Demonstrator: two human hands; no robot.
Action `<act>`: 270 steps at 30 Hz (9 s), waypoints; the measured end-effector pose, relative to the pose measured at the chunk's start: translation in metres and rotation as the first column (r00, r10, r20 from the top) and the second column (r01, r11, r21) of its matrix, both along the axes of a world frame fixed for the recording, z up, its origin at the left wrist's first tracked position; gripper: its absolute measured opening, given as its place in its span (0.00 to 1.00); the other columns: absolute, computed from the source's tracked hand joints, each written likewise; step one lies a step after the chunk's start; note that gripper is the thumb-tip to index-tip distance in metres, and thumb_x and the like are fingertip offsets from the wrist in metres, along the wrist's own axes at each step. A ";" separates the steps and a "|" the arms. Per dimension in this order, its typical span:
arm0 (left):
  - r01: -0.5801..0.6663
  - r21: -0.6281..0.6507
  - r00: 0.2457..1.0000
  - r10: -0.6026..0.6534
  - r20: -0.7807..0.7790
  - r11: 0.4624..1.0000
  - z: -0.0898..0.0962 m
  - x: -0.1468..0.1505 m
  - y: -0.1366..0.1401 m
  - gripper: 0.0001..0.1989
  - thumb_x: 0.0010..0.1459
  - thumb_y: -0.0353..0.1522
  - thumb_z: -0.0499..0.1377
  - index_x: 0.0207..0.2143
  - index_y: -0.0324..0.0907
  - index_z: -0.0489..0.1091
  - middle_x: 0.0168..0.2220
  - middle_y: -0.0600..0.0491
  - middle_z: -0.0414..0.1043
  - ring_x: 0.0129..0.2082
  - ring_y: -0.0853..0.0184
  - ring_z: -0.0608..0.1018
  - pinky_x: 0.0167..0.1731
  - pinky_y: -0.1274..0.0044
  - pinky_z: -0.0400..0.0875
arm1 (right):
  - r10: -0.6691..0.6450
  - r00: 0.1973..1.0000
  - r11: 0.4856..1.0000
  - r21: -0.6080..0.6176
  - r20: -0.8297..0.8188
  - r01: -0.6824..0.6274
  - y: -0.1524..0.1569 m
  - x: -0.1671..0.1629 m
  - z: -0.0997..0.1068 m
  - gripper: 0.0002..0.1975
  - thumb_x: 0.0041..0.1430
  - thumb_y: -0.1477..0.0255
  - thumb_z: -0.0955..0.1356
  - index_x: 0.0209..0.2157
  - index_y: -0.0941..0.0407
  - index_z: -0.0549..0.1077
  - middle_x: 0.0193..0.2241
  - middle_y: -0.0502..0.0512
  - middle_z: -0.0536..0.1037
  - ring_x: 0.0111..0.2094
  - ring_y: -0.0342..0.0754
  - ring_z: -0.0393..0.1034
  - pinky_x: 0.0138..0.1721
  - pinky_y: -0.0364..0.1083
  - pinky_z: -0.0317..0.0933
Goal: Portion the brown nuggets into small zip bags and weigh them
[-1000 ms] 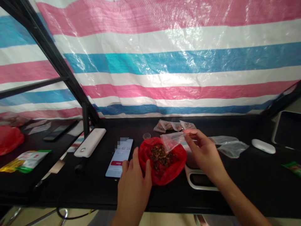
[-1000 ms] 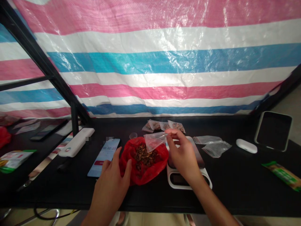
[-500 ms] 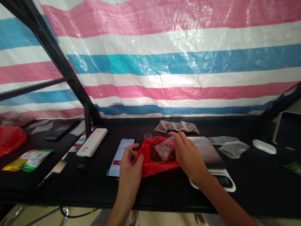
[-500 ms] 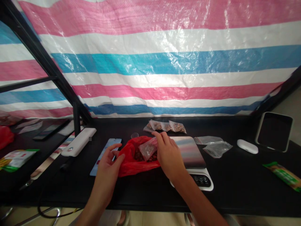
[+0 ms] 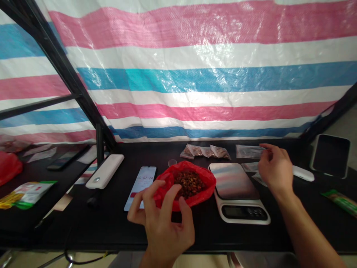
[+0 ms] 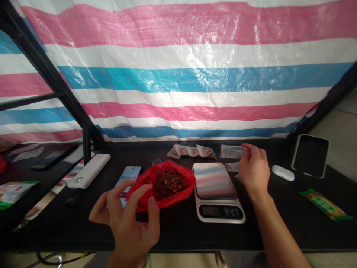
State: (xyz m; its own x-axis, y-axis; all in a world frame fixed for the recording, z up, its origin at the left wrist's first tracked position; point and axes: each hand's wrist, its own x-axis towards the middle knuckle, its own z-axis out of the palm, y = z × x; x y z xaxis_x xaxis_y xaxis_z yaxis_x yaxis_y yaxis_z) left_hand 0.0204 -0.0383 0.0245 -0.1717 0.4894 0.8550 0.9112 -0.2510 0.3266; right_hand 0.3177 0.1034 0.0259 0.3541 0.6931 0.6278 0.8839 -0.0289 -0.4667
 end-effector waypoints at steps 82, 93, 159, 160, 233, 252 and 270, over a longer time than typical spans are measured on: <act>0.524 -0.030 0.760 -0.451 0.467 0.851 0.003 0.006 0.016 0.08 0.64 0.25 0.56 0.37 0.44 0.72 0.34 0.52 0.75 0.35 0.66 0.78 0.35 0.75 0.72 | 0.610 0.666 0.684 -0.139 -0.430 -0.716 -0.028 -0.105 0.059 0.16 0.55 0.57 0.71 0.29 0.57 0.79 0.26 0.53 0.80 0.28 0.48 0.72 0.29 0.43 0.61; 0.638 0.053 0.306 -0.316 0.898 0.769 0.005 0.006 0.027 0.13 0.60 0.43 0.64 0.33 0.43 0.72 0.25 0.58 0.68 0.24 0.72 0.71 0.24 0.82 0.67 | 0.780 0.433 0.417 -0.140 -0.452 -0.898 -0.084 -0.159 0.070 0.11 0.56 0.77 0.72 0.22 0.54 0.75 0.27 0.48 0.77 0.34 0.45 0.70 0.37 0.44 0.61; 0.279 -0.440 0.939 -0.148 0.309 0.853 -0.026 0.022 0.039 0.27 0.65 0.32 0.59 0.65 0.47 0.61 0.61 0.45 0.71 0.57 0.55 0.74 0.56 0.59 0.69 | 0.771 0.537 0.602 0.121 -0.342 -0.789 -0.073 -0.142 0.030 0.11 0.65 0.73 0.68 0.46 0.48 0.79 0.43 0.51 0.84 0.42 0.49 0.79 0.49 0.47 0.72; 0.267 -0.433 0.941 -0.136 0.310 0.861 -0.026 0.022 0.039 0.26 0.66 0.32 0.58 0.65 0.47 0.62 0.60 0.45 0.72 0.56 0.55 0.74 0.55 0.59 0.69 | 0.772 0.533 0.600 0.120 -0.345 -0.791 -0.073 -0.142 0.030 0.11 0.65 0.73 0.68 0.46 0.48 0.79 0.43 0.52 0.84 0.42 0.49 0.79 0.49 0.47 0.72; 0.149 -0.363 0.987 -0.118 0.106 0.920 -0.018 0.017 0.040 0.26 0.64 0.36 0.62 0.62 0.47 0.61 0.57 0.46 0.72 0.59 0.52 0.70 0.58 0.58 0.62 | 0.372 0.852 0.906 -0.054 -0.370 -0.419 -0.010 -0.075 0.020 0.23 0.57 0.59 0.69 0.52 0.55 0.77 0.31 0.56 0.82 0.30 0.53 0.75 0.36 0.50 0.68; 0.158 -0.197 0.980 -0.130 0.148 0.968 -0.013 0.016 0.039 0.10 0.66 0.30 0.58 0.49 0.47 0.72 0.48 0.49 0.74 0.52 0.56 0.73 0.53 0.62 0.65 | 0.471 0.867 0.778 -0.540 0.164 -0.321 0.063 -0.091 0.004 0.16 0.55 0.66 0.74 0.45 0.53 0.80 0.40 0.59 0.83 0.47 0.59 0.75 0.51 0.55 0.61; 0.752 0.114 0.094 -0.277 0.956 0.649 0.000 0.020 0.048 0.14 0.56 0.40 0.65 0.30 0.40 0.68 0.23 0.58 0.70 0.21 0.74 0.68 0.24 0.82 0.63 | 0.860 0.510 0.510 0.074 -0.016 -0.857 -0.052 -0.122 0.034 0.08 0.67 0.73 0.67 0.42 0.51 0.78 0.44 0.57 0.78 0.47 0.50 0.75 0.50 0.49 0.69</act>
